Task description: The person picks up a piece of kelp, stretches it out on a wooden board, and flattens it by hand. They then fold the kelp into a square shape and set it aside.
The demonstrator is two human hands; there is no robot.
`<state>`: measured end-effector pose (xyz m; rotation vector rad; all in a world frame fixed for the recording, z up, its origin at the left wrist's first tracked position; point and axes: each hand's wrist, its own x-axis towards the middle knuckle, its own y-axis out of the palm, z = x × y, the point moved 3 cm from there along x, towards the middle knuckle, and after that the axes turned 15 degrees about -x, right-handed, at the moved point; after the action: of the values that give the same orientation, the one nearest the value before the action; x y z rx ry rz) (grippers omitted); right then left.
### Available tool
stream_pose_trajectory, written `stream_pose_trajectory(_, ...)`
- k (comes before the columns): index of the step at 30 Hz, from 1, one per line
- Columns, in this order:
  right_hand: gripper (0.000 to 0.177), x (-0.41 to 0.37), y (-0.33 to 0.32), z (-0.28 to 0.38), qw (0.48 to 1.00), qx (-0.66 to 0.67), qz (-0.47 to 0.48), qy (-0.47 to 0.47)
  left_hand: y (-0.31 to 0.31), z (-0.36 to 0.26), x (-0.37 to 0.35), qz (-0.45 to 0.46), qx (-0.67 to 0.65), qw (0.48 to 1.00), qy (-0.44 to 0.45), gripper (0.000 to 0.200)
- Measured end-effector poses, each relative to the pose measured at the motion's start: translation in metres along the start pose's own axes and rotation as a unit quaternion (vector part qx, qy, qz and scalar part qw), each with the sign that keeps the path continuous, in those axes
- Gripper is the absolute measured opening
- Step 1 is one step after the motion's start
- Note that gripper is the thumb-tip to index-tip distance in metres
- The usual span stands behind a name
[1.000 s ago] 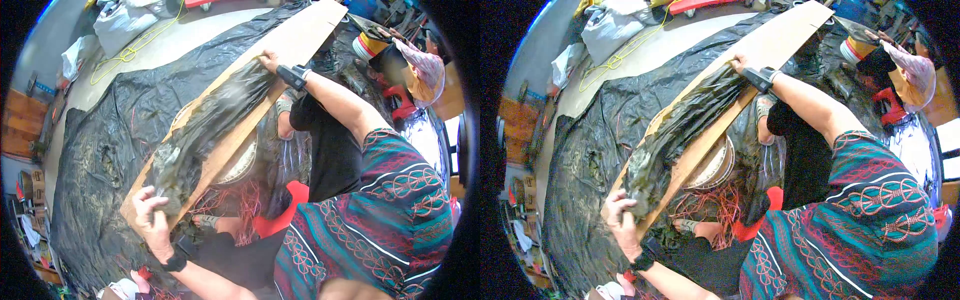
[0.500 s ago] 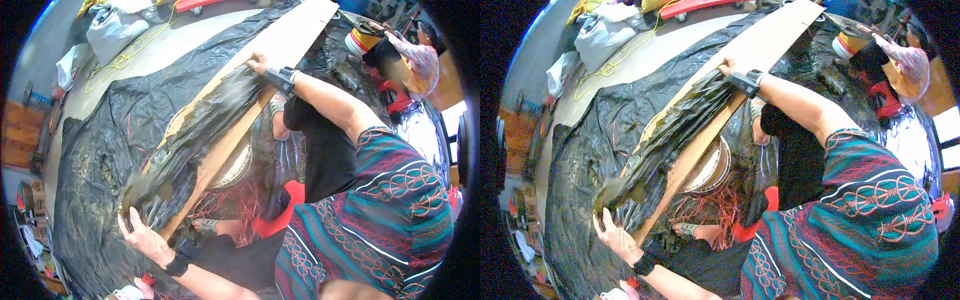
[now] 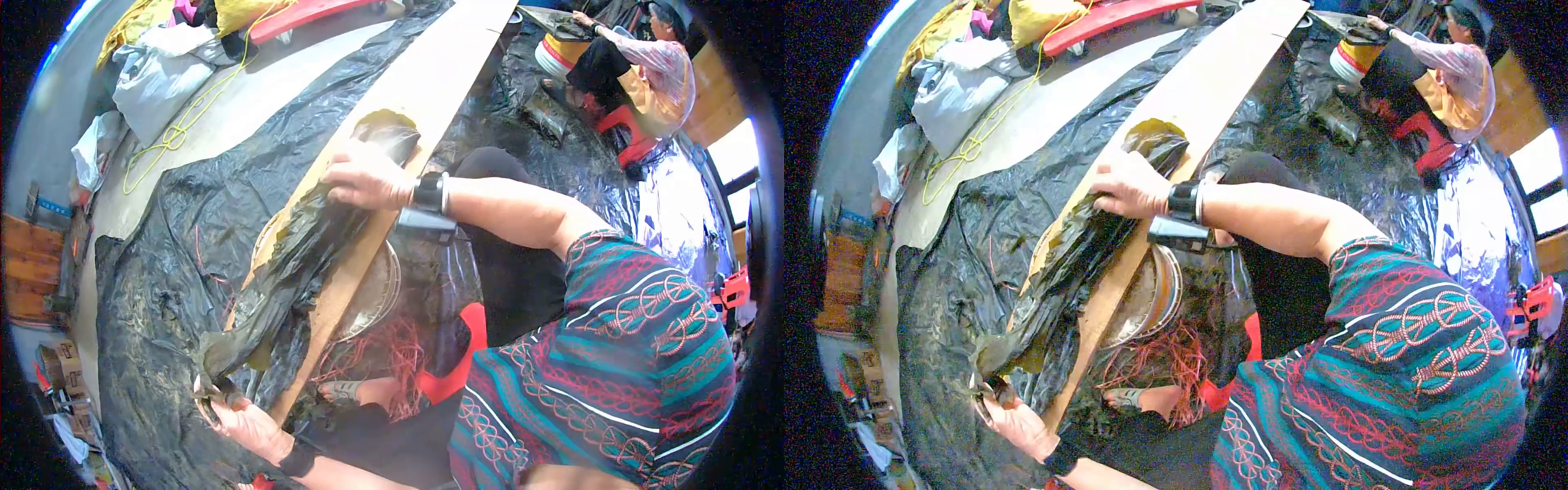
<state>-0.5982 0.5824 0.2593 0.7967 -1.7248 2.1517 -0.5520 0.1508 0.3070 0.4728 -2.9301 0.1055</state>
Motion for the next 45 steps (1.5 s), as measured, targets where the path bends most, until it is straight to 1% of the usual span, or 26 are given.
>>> stream_pose_trajectory(1,0.02,0.003,0.0,0.01,0.999,-0.036,-0.002,-0.003,-0.003,0.006,0.001,-0.001,0.005,1.0,0.0,0.038)
stream_pose_trajectory(2,0.018,0.005,0.0,0.016,0.997,-0.072,-0.004,-0.007,-0.005,0.011,0.003,0.013,-0.066,0.998,-0.01,0.035)
stream_pose_trajectory(3,0.018,0.007,0.002,0.018,0.998,-0.067,-0.003,-0.006,-0.008,0.013,0.004,0.026,-0.137,0.99,-0.019,0.033)
stream_pose_trajectory(4,0.015,0.01,0.005,0.018,0.997,-0.072,0.019,-0.014,-0.011,0.015,0.004,0.024,-0.133,0.991,-0.019,0.033)
stream_pose_trajectory(6,0.013,0.015,0.007,0.018,0.996,-0.074,0.045,-0.022,-0.005,0.012,0.002,-0.005,-0.247,0.966,-0.075,0.034)
stream_pose_trajectory(7,0.01,0.017,0.005,0.018,0.998,-0.049,0.039,-0.018,-0.007,0.012,0.005,-0.019,-0.245,0.966,-0.081,0.038)
stream_pose_trajectory(9,0.007,0.023,0.001,0.017,1.0,-0.02,0.006,-0.014,-0.004,0.006,0.002,-0.025,-0.253,0.964,-0.083,0.037)
stream_pose_trajectory(12,0.006,0.023,-0.001,0.013,1.0,0.012,-0.022,0.017,-0.003,0.002,0.0,-0.039,-0.256,0.961,-0.096,0.036)
stream_pose_trajectory(17,0.008,0.025,-0.009,0.014,0.997,0.022,-0.064,0.02,0.001,0.0,0.0,-0.058,-0.257,0.96,-0.095,0.035)
stream_pose_trajectory(19,0.008,0.025,-0.011,0.018,0.998,0.017,-0.066,0.02,0.002,0.002,0.005,-0.011,-0.279,0.954,-0.105,0.033)
stream_pose_trajectory(21,0.009,0.027,-0.013,0.02,0.997,0.012,-0.067,0.021,0.008,0.004,0.007,-0.013,-0.301,0.949,-0.095,0.032)
stream_pose_trajectory(23,0.011,0.029,-0.017,0.024,0.992,0.078,-0.104,0.0,0.009,0.008,0.009,-0.015,-0.323,0.943,-0.085,0.031)
stream_pose_trajectory(24,0.011,0.027,-0.023,0.025,0.991,0.08,-0.105,0.0,0.009,0.012,0.013,0.016,-0.373,0.924,-0.079,0.03)
stream_pose_trajectory(25,0.014,0.023,-0.032,0.03,0.988,0.109,-0.081,-0.07,0.007,0.016,0.016,0.047,-0.421,0.903,-0.073,0.029)
stream_pose_trajectory(26,0.017,0.019,-0.039,0.035,0.979,0.137,-0.057,-0.14,0.004,0.023,0.019,0.045,-0.419,0.904,-0.07,0.029)
stream_pose_trajectory(27,0.014,0.011,-0.035,0.037,0.975,0.131,-0.035,-0.174,-0.001,0.034,0.021,0.027,-0.408,0.91,-0.06,0.029)
stream_pose_trajectory(28,0.018,-0.001,-0.032,0.039,0.974,0.135,0.036,-0.179,-0.006,0.043,0.022,0.009,-0.398,0.916,-0.052,0.028)
stream_pose_trajectory(30,0.018,-0.016,-0.021,0.043,0.948,0.168,0.114,-0.245,-0.012,0.054,0.021,-0.018,-0.398,0.914,-0.074,0.027)
stream_pose_trajectory(32,0.017,-0.023,-0.019,0.04,0.944,0.183,0.12,-0.247,-0.015,0.063,0.016,-0.027,-0.409,0.904,-0.121,0.027)
stream_pose_trajectory(37,0.02,-0.022,-0.013,0.043,0.955,0.169,0.146,-0.195,-0.018,0.06,0.011,-0.014,-0.434,0.892,-0.122,0.023)
stream_pose_trajectory(39,0.033,-0.018,-0.009,0.055,0.96,0.192,0.144,-0.148,-0.011,0.049,0.01,-0.005,-0.461,0.879,-0.126,0.018)
stream_pose_trajectory(40,0.036,-0.017,-0.008,0.062,0.96,0.178,0.144,-0.16,-0.008,0.044,0.01,-0.005,-0.461,0.879,-0.124,0.018)
stream_pose_trajectory(42,0.042,-0.012,-0.009,0.083,0.969,0.167,0.101,-0.15,-0.006,0.041,0.007,-0.065,-0.487,0.854,-0.17,0.017)
stream_pose_trajectory(43,0.048,-0.014,-0.004,0.091,0.969,0.153,0.121,-0.154,-0.008,0.041,0.008,-0.067,-0.485,0.855,-0.17,0.017)
stream_pose_trajectory(44,0.035,-0.018,0.004,0.098,0.966,0.154,0.12,-0.168,-0.006,0.037,0.009,0.008,-0.481,0.863,-0.153,0.02)
stream_pose_trajectory(45,0.027,-0.021,0.011,0.105,0.964,0.133,0.127,-0.19,-0.004,0.034,0.009,0.083,-0.474,0.866,-0.136,0.023)
